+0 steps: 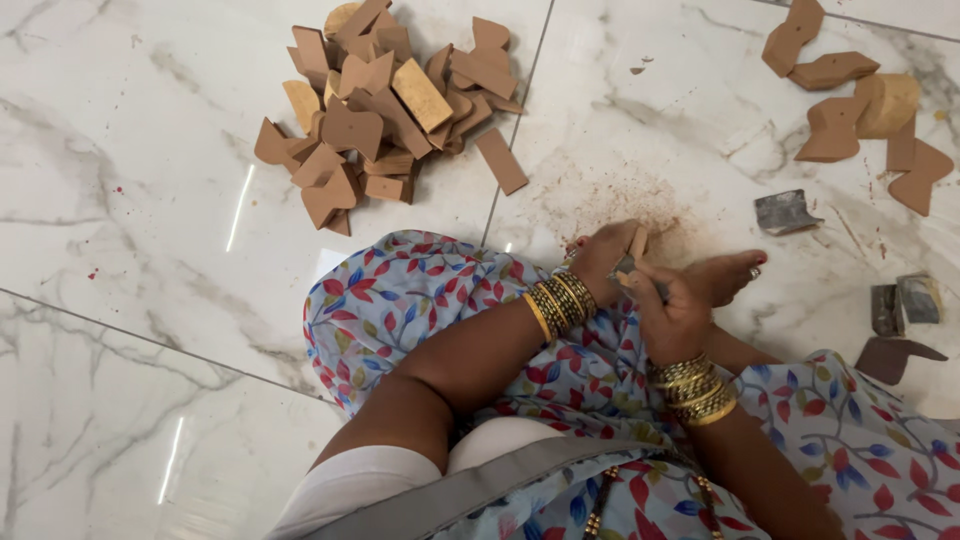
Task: The person sits on the floor and sands small wooden cutout pieces one at a time using a sanding block, rubbing the edges of each piece and setting finished pieces on a pile beside them.
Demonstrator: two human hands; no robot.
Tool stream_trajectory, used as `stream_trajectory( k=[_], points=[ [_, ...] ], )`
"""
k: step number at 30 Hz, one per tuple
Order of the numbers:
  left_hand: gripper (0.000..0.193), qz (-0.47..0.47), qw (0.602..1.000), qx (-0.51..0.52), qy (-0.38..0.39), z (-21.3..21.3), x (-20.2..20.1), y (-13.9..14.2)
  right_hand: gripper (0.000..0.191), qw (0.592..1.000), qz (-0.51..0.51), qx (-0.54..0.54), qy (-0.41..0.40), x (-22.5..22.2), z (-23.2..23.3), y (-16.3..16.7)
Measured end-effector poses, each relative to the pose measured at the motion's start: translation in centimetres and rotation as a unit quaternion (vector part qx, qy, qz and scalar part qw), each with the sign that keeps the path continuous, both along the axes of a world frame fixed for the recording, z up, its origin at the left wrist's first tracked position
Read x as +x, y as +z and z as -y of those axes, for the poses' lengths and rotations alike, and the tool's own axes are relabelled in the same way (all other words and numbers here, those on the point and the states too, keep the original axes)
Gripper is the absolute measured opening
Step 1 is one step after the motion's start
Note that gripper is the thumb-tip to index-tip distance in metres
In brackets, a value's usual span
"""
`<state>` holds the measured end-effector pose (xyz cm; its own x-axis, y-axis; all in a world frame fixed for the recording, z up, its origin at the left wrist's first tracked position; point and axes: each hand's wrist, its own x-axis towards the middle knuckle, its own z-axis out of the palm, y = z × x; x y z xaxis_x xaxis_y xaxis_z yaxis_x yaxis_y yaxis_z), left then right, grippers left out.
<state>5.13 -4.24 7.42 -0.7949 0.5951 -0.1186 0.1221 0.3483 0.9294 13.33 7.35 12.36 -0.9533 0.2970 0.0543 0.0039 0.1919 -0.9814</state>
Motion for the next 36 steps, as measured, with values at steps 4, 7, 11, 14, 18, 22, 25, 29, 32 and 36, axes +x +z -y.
stream_trajectory(
  k=[4, 7, 11, 14, 18, 22, 25, 29, 32, 36],
  points=[
    [0.019, -0.139, 0.989, 0.034, -0.025, -0.6, 1.5, -0.8, 0.030, 0.980, 0.037, 0.156, -0.118, 0.1, 0.0, -0.2],
    [0.045, -0.157, 0.986, 0.027, -0.047, -0.3, 1.2, -1.4, 0.026, 0.937, -0.044, 0.321, -0.131, 0.0, 0.0, -0.8],
    [0.029, -0.061, 0.997, -0.032, -0.028, 0.0, 0.8, -1.8, 0.026, 0.831, -0.027, 0.535, -0.147, -0.5, -0.2, -1.4],
    [0.031, -0.171, 0.985, 0.026, -0.028, -0.4, 1.4, -1.9, 0.027, 0.989, 0.060, 0.014, -0.135, -0.7, -0.4, -1.6],
    [0.028, -0.152, 0.987, 0.050, -0.021, -0.6, 1.6, -2.0, 0.035, 0.949, 0.087, 0.269, -0.142, -0.1, -0.7, -2.2],
    [0.028, -0.017, 0.999, -0.027, 0.000, -0.1, 0.8, -2.0, 0.034, 0.935, -0.016, 0.343, -0.094, 0.6, -0.8, -3.1],
    [0.029, -0.174, 0.982, 0.066, -0.029, -0.4, 1.3, -1.9, 0.033, 0.965, 0.056, 0.220, -0.134, -0.1, -1.7, -3.5],
    [0.030, -0.139, 0.988, 0.035, -0.050, -0.6, 1.6, -1.9, 0.029, 0.984, 0.053, 0.102, -0.138, 0.1, -1.4, -3.0],
    [0.038, -0.065, 0.997, -0.001, -0.049, -0.3, 1.0, -1.9, 0.030, 0.959, -0.028, 0.268, -0.087, 0.8, -0.5, -2.2],
    [0.026, -0.114, 0.993, 0.022, -0.012, -0.2, 0.6, -1.4, 0.029, 0.931, -0.067, 0.344, -0.100, 0.3, 0.1, -1.3]
  ],
)
